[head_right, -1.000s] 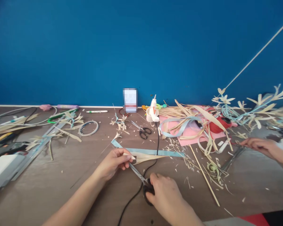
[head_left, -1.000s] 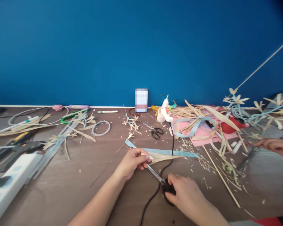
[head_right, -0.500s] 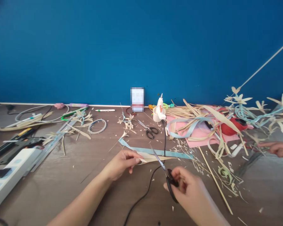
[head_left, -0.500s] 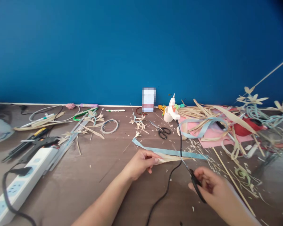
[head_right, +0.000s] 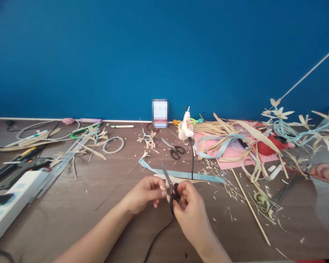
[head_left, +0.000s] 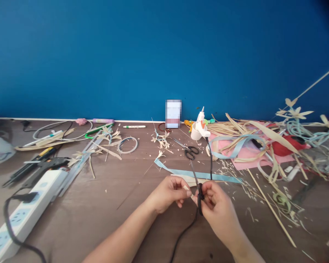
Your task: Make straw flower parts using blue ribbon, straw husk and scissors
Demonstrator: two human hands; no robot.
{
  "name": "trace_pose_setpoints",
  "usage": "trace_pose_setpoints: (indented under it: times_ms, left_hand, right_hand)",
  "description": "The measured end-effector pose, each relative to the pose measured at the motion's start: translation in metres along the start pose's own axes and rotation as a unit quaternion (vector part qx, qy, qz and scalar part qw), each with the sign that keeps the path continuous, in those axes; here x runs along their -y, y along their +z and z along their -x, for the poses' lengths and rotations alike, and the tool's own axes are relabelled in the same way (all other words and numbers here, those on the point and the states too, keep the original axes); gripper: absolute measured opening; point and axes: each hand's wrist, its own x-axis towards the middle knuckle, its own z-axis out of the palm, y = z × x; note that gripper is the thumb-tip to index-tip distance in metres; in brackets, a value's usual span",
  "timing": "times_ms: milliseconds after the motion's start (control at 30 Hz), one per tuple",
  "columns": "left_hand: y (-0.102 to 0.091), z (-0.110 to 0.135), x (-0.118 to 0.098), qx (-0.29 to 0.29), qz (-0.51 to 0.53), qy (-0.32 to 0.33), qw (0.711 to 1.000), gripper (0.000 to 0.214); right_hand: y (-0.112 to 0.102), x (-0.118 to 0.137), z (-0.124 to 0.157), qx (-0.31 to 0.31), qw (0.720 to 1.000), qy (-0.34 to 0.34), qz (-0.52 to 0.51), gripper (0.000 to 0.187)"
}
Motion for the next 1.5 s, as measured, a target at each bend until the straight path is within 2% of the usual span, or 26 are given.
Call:
trace_pose_setpoints:
  times_ms: [167,300,567,667,867,1500]
  left_hand:
    - [-0.003,-0.001,-0.001,-0.007,0.087,-0.028,0.996,0.023]
    - [-0.002,-0.001,-0.003,-0.016,0.093,-0.025,0.995,0.024]
    - [-0.001,0.0,-0.008,-0.072,0.033,0.017,0.997,0.027]
    - [0.0,0.0,-0.007,-0.085,0.036,0.032,0.995,0.026]
    - [0.002,0.0,-0.005,-0.099,0.027,0.051,0.993,0.026]
    - [0.001,-0.001,-0.003,-0.08,0.024,0.054,0.995,0.023]
  right_hand:
    - [0.003,0.005,-0.002,-0.026,0.996,0.015,-0.082,0.019]
    - [0.003,0.002,-0.003,-0.033,0.995,0.014,-0.091,0.017]
    - [-0.034,-0.01,0.002,0.118,0.99,0.051,0.05,0.015]
    - [-0.039,-0.011,0.01,0.15,0.984,0.054,0.08,0.012]
    - [-0.033,-0.013,0.02,0.126,0.987,0.047,0.083,0.013]
    - [-0.034,-0.02,0.019,0.132,0.981,0.074,0.117,0.018]
